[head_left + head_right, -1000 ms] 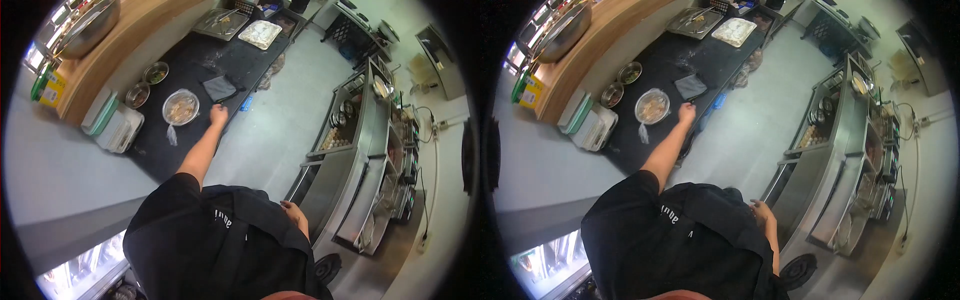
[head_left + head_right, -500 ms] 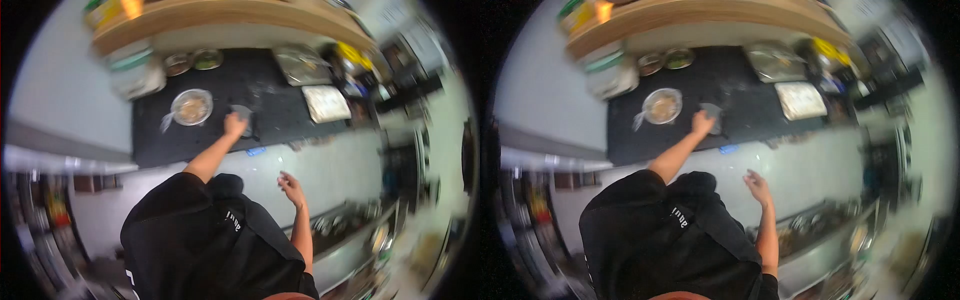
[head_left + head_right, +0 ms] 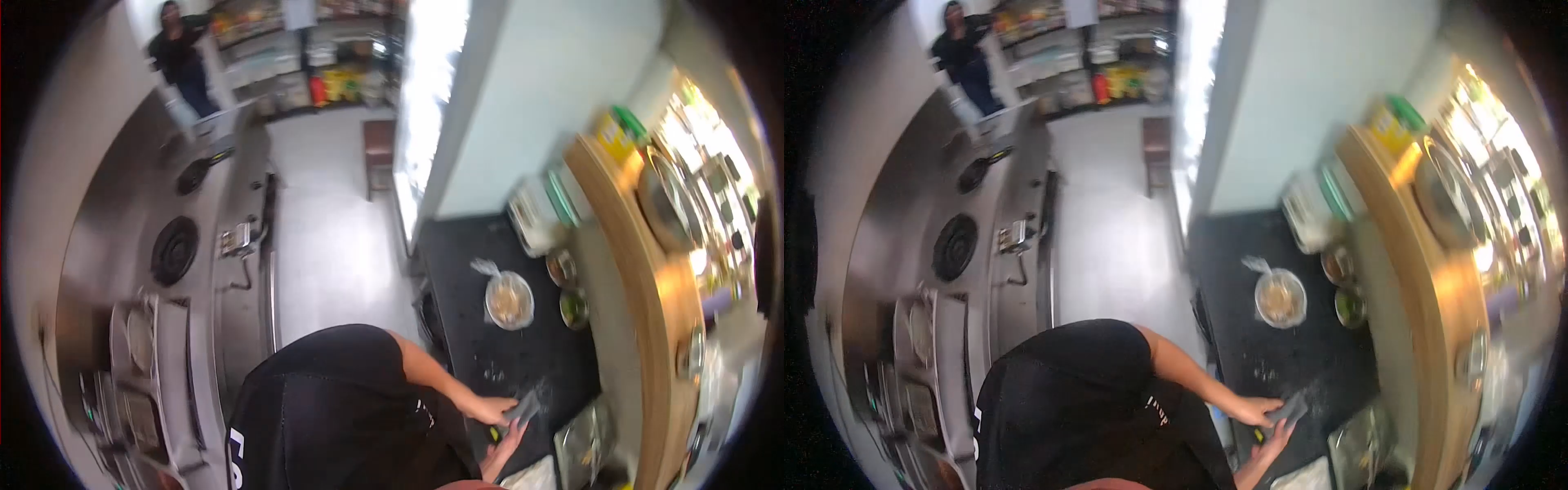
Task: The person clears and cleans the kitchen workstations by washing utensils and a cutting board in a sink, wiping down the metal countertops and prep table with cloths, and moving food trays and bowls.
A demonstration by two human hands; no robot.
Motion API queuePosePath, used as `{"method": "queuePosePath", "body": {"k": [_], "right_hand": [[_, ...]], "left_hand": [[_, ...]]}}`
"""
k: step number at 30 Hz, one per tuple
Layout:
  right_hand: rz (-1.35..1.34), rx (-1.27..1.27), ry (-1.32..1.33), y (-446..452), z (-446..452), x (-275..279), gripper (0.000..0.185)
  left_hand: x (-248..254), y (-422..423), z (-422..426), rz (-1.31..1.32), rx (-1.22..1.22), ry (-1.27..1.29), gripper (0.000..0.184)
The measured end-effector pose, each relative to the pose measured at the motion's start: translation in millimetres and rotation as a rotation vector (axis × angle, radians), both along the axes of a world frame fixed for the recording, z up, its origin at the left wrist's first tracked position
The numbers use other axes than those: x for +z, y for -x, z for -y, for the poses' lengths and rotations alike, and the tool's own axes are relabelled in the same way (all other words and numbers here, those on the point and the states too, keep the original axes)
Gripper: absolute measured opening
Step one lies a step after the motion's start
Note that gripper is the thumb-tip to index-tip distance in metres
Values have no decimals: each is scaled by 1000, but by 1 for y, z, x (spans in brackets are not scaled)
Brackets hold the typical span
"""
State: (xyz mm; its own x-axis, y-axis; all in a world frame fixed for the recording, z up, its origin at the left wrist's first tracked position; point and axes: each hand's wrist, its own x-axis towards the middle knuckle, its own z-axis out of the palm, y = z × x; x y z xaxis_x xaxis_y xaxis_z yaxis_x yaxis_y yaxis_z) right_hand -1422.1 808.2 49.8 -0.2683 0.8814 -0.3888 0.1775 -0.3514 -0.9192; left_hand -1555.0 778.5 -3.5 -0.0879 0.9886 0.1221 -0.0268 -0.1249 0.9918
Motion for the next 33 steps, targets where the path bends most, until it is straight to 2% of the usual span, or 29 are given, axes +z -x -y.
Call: {"method": "queuePosePath", "body": {"k": [1, 2, 3, 4, 5, 7, 8, 10, 11, 12, 14, 16, 18, 19, 21, 22, 23, 24, 26, 27, 28, 30, 33], "right_hand": [[38, 54, -67, 1, -7, 2, 58], [-78, 207, -138, 0, -12, 9, 49], [29, 333, -352, -9, -27, -7, 47], [139, 454, -565, -20, -40, -23, 45], [134, 485, -552, -30, -39, -27, 45], [525, 652, -779, -42, -42, -17, 43], [505, 672, -781, -53, -48, -33, 43], [520, 923, -1039, -65, -47, -64, 48], [698, 999, -954, -69, -36, -72, 49], [694, 997, -948, -70, -31, -71, 49], [694, 1060, -937, -76, -24, -78, 48], [681, 1057, -909, -83, -36, -97, 52], [623, 910, -922, -78, -38, -117, 48], [626, 899, -899, -72, -36, -130, 48], [356, 736, -919, -65, -25, -159, 51], [334, 692, -1052, -57, -12, -160, 56], [286, 702, -1055, -53, 2, -157, 56], [294, 731, -970, -56, 24, -128, 58], [321, 721, -1031, -82, 51, -121, 61], [346, 654, -943, -106, 66, -103, 56], [430, 577, -960, -137, 77, -95, 51], [628, 341, -891, -220, 95, -100, 48], [949, -73, -833, -339, 108, -87, 55]], "left_hand": [[-1, 13, 1, -74, 55, -80, 58], [8, 26, 10, 19, 6, 137, 55], [17, 34, 27, 129, -56, 353, 53], [28, 49, 46, 130, 61, 348, 51], [14, 50, 54, 178, 203, 356, 51], [1, 51, 79, 273, 496, 358, 52], [3, 48, 93, 340, 681, 409, 54], [-3, 36, 128, 413, 871, 446, 54], [0, 29, 145, 434, 948, 497, 53], [2, 22, 159, 428, 948, 502, 53], [3, 4, 181, 483, 966, 747, 50], [9, -16, 198, 500, 930, 708, 48], [17, -31, 213, 495, 876, 677, 45], [20, -36, 216, 489, 761, 695, 42], [17, -44, 218, 483, 599, 737, 39], [11, -47, 216, 484, 597, 782, 37], [4, -52, 218, 476, 558, 853, 35], [-8, -53, 221, 418, 525, 783, 27], [-19, -43, 210, 331, 356, 732, 21], [-29, -37, 207, 156, 247, 620, 22], [-29, -38, 203, 349, 246, 509, 21], [-35, -40, 180, 347, 224, 650, 21], [-26, -74, 126, 279, 197, 780, 22]]}}
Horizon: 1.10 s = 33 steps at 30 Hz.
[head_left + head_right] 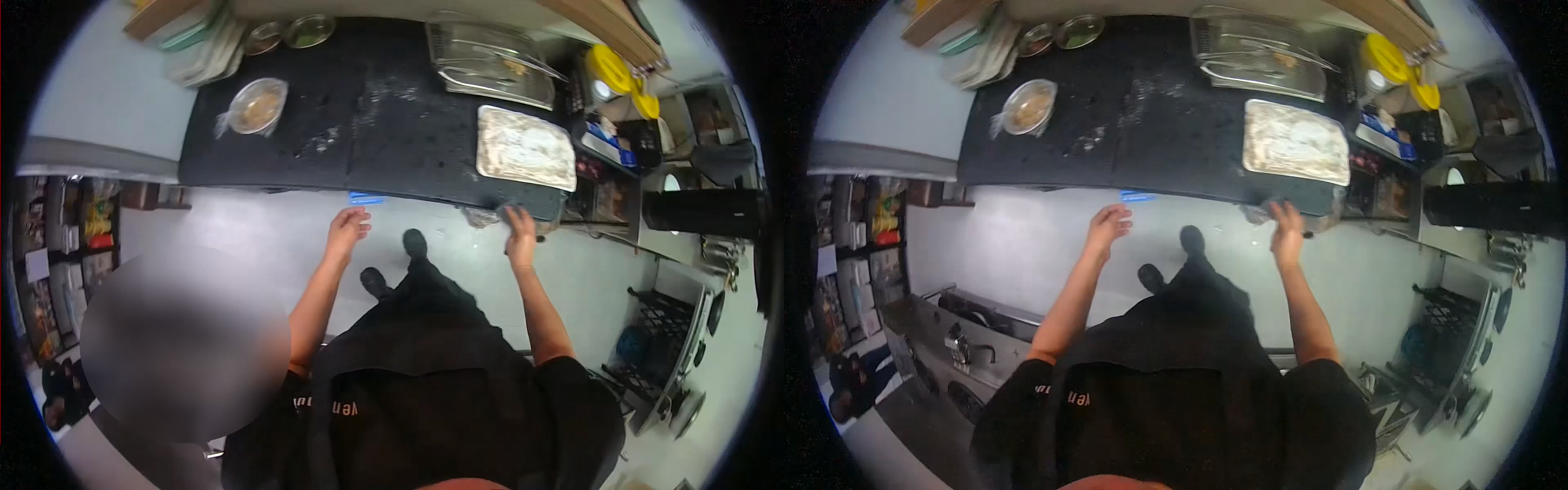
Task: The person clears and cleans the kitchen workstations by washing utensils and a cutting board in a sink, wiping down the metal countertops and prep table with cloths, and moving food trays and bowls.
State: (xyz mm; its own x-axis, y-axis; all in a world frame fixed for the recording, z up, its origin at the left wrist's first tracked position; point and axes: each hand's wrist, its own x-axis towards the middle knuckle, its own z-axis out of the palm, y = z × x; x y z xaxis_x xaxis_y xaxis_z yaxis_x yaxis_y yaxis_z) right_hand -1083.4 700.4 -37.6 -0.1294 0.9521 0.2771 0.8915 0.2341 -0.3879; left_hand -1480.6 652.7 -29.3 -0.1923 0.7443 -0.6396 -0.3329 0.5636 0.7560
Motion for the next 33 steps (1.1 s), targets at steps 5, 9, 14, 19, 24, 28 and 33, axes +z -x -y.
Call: {"method": "queuePosePath", "body": {"k": [5, 9, 14, 19, 24, 28, 33], "right_hand": [[-185, -373, -47, -103, -52, -1, 50], [3, -406, -197, -118, -96, -48, 29], [57, -530, -142, -136, -104, -109, 47], [57, -397, -107, -129, -127, -116, 45], [13, -304, -111, -122, -149, -120, 44], [6, -287, -125, -124, -151, -119, 43], [10, -257, -125, -129, -142, -119, 41]], "left_hand": [[-30, -75, -105, -321, -269, -199, 20], [-30, -149, -175, -966, -772, -251, 24], [-90, -243, -248, -558, -327, -172, 66], [-70, -245, -259, -365, -359, -78, 76], [-74, -247, -266, -371, -429, -10, 66], [-69, -253, -265, -425, -462, -25, 65], [-31, -242, -240, 94, -477, 49, 69]]}}
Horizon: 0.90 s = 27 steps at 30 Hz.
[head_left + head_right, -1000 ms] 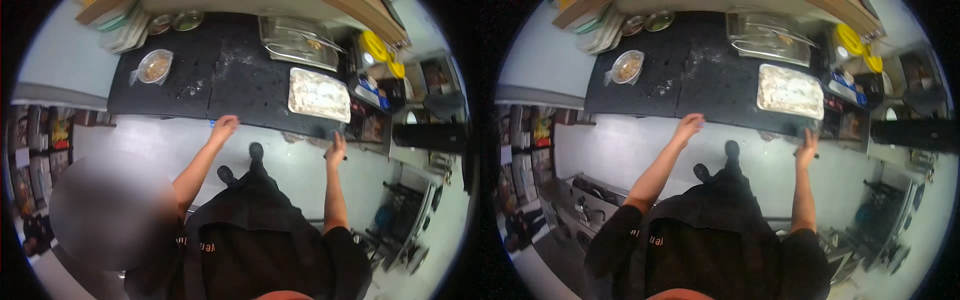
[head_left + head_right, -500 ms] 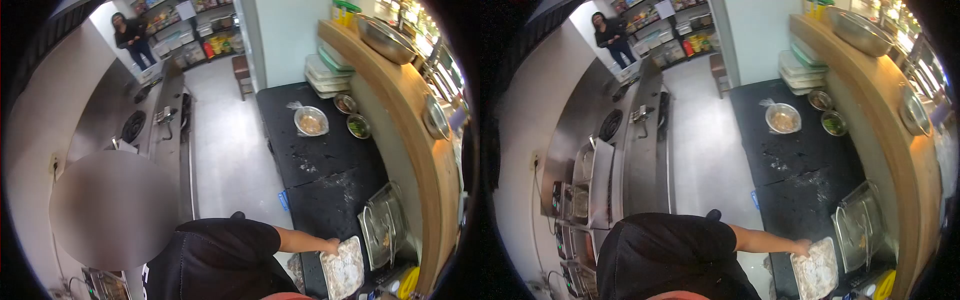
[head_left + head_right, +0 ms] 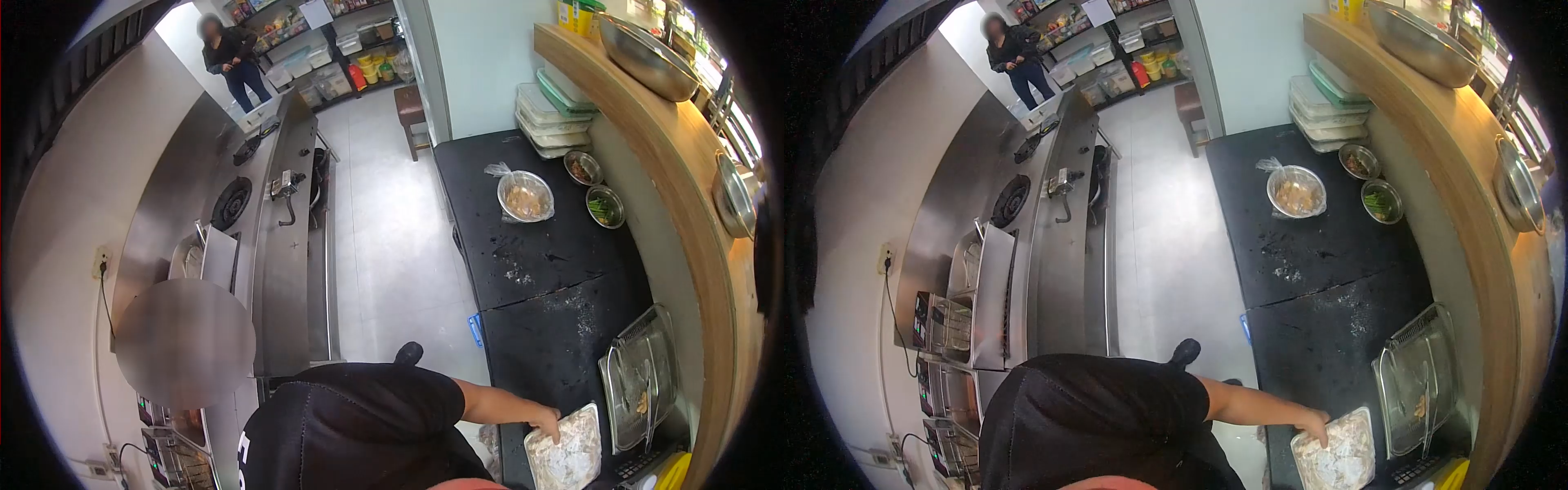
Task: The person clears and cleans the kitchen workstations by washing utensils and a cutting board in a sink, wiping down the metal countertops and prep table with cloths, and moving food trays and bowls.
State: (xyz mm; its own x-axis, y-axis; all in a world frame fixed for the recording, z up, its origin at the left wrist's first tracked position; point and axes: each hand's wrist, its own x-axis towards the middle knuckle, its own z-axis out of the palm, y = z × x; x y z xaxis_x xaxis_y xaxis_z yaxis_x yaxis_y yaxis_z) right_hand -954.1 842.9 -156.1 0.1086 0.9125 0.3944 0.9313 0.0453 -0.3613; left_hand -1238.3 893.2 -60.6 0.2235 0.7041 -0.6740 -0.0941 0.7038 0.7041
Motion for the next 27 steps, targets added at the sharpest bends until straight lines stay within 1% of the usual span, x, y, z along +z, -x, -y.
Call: {"method": "queuePosePath", "body": {"k": [1, 2, 4, 9, 11, 12, 15, 16, 17, 18, 19, 20, 21, 22, 23, 24, 25, 26, 27], "right_hand": [[0, 4, -7, -1, 1, 0, 41], [1, 6, -16, -3, 2, 2, 41], [3, 13, -23, -6, 4, 3, 40], [0, 50, -24, -12, 18, 0, 39], [-13, 76, -24, -15, 18, 1, 39], [-19, 88, -23, -19, 21, 2, 39], [-35, 112, -30, -21, -3, -8, 38], [-30, 107, -28, -21, -3, -6, 38], [-8, 79, -20, -24, -2, 1, 38], [37, 10, -7, -19, 2, 8, 38], [10, 41, 35, -9, 11, 22, 40], [44, 46, 2, -3, 4, 12, 37], [155, 4, -35, 6, 6, 0, 34], [301, -37, -59, 0, 9, -6, 31], [518, -85, -79, -8, 14, -17, 29], [204, -84, -96, 15, 9, -16, 30], [-149, -62, -159, 38, 5, -13, 33], [-462, -46, -256, 59, 3, -8, 37], [-358, -34, -192, 89, 5, 0, 39]], "left_hand": [[2, -3, 3, 78, -29, 31, 72], [5, -6, 9, 82, -35, 28, 72], [4, -14, 22, 207, 18, 56, 71], [-4, -2, 50, 245, 88, -26, 70], [-7, 10, 61, 169, 174, 1, 58], [-8, 15, 67, 166, 178, 6, 58], [-16, 33, 85, 195, 337, -205, 47], [7, 59, 96, 116, 249, -243, 50], [-57, 44, 92, -49, 401, -428, 52], [-35, 78, 103, -312, 156, -522, 54], [-32, 97, 115, -497, -67, -591, 50], [-26, 117, 133, -624, -249, -593, 47], [-26, 131, 149, -672, -400, -557, 44], [-18, 141, 160, -622, -472, -431, 41], [-30, 161, 172, -220, -159, -78, 40], [-42, 179, 183, 97, 259, 259, 42], [25, 182, 190, 159, 544, 77, 45], [2, 198, 202, 132, 649, 13, 46], [-3, 215, 210, 120, 660, -28, 49]]}}
